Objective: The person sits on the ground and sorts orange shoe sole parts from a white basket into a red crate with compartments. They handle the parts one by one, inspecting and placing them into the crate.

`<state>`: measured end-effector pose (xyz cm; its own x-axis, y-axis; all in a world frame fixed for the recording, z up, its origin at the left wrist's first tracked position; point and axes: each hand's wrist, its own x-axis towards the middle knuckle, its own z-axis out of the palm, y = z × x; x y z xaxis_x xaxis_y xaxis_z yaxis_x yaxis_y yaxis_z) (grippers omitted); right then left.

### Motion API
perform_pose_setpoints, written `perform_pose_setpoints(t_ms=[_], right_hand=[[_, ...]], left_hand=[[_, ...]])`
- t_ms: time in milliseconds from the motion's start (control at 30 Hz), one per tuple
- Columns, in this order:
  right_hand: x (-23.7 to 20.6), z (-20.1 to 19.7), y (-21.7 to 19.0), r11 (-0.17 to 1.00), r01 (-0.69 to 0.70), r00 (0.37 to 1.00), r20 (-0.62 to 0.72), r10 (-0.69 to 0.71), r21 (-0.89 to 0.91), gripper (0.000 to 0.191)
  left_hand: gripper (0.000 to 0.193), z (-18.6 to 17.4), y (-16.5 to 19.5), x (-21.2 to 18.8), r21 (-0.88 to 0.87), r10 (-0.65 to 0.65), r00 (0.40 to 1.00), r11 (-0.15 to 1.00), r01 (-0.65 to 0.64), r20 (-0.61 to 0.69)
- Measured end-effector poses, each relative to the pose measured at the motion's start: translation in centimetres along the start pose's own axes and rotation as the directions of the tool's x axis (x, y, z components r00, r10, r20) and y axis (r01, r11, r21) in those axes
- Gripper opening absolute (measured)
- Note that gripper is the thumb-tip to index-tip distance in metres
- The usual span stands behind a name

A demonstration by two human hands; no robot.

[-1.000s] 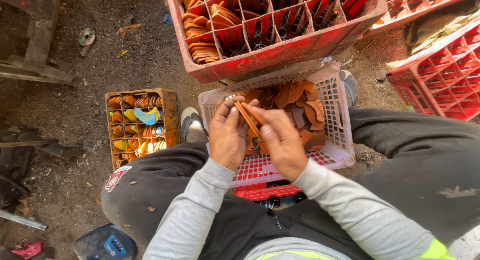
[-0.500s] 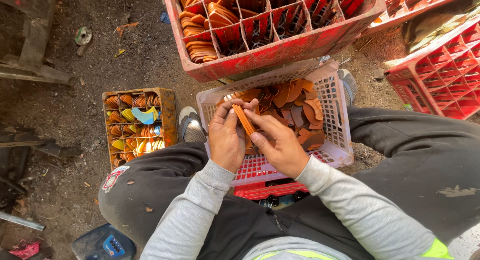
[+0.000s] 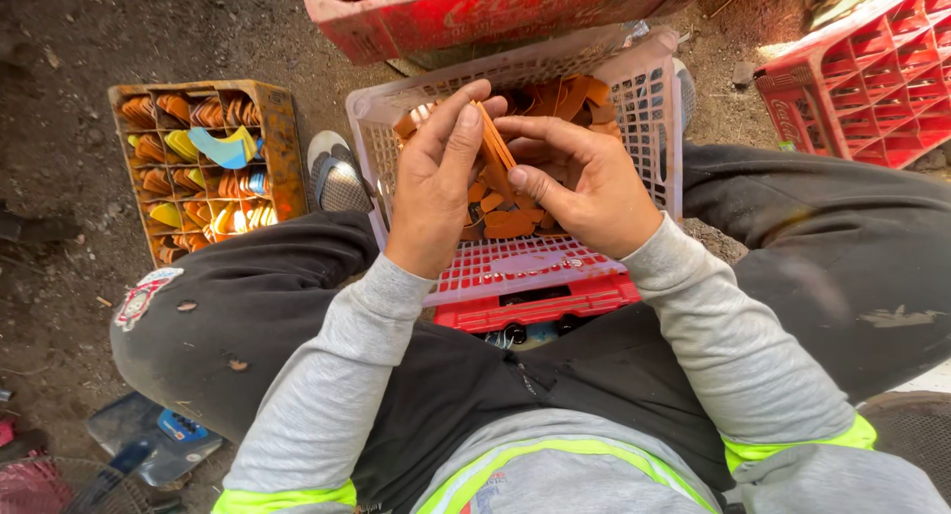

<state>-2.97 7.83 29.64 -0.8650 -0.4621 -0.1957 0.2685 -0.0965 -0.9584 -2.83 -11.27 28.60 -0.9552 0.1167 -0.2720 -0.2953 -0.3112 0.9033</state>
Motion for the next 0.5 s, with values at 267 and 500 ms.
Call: perform_pose_setpoints(t_ms=[267,500], right_hand=[[0.3,1.0,0.9,0.999,0.013,1.0,-0.009,-0.013,0.042,0.035],[0.5,0.6,0.5,0.999,-0.031,0.999,-0.011,0.03,-0.044,0.036]], left_hand=[[0.045,-0.8,-0.7,-0.1,0.031,0.006,0.999,1.0,-0.004,-0.047],[0.039,-3.7,2.2,-0.3,-0.162,0.05,0.996,0.985,-0.061,-0.072]])
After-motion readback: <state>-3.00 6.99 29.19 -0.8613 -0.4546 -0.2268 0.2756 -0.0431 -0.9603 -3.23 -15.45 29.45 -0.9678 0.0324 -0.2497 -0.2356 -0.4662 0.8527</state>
